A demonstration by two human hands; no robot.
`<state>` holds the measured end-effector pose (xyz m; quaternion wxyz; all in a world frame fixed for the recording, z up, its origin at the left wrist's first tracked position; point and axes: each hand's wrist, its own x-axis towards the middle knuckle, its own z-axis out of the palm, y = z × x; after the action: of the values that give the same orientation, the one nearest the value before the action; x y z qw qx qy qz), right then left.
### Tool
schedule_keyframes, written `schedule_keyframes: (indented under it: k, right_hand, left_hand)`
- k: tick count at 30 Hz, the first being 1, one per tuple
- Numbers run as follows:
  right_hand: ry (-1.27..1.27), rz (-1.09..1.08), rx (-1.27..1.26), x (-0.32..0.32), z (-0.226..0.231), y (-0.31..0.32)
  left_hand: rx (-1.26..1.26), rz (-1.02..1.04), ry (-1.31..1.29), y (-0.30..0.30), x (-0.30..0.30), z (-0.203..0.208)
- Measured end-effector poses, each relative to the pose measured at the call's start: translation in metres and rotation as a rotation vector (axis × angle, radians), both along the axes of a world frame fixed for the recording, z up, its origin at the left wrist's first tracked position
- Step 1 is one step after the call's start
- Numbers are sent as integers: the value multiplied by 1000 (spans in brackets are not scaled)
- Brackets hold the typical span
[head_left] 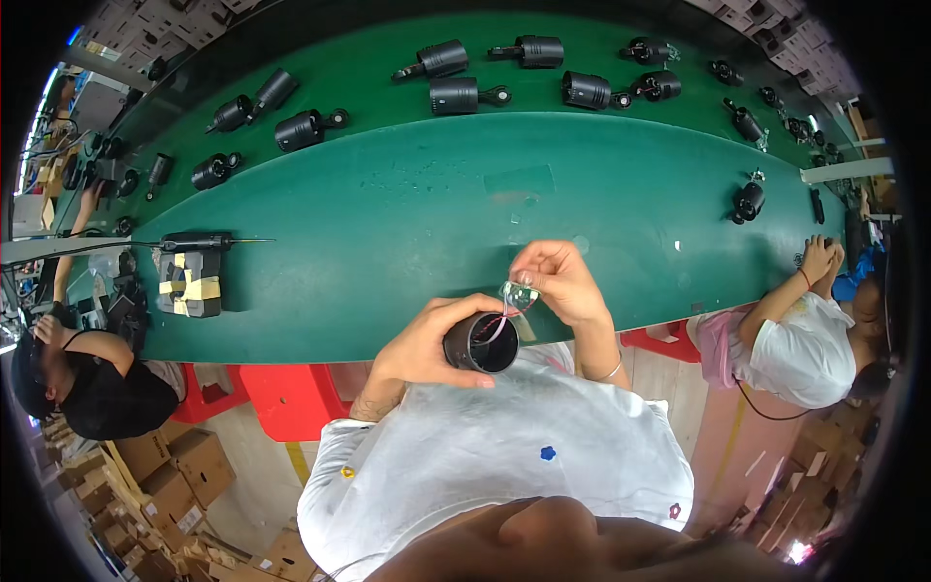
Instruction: Assembling electronic circuit boards into black cylindrical housings at a factory workbench.
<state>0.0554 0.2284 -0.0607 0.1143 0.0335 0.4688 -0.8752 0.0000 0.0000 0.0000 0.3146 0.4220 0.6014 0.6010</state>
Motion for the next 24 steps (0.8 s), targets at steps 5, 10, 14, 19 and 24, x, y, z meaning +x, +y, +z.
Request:
schedule_keyframes:
  k: [5,10,14,19,24]
  right_hand:
    - [39,-260,83,-2,15,6]
    - [145,-333,-357,-18,21,-10]
    - [106,-185,-819,-22,23,-18]
    - [205,-57,-982,-30,14,-20]
    - [334,2,-893,-39,13,-12]
  left_hand:
    - [-72,87,-106,4,1,-6]
    - [174,17,-628,8,7,-34]
    - [565,-150,-1118,17,5,-35]
    - [943,-458,-1292,31,7,-52]
    - [865,-458,-1396,27,9,-48]
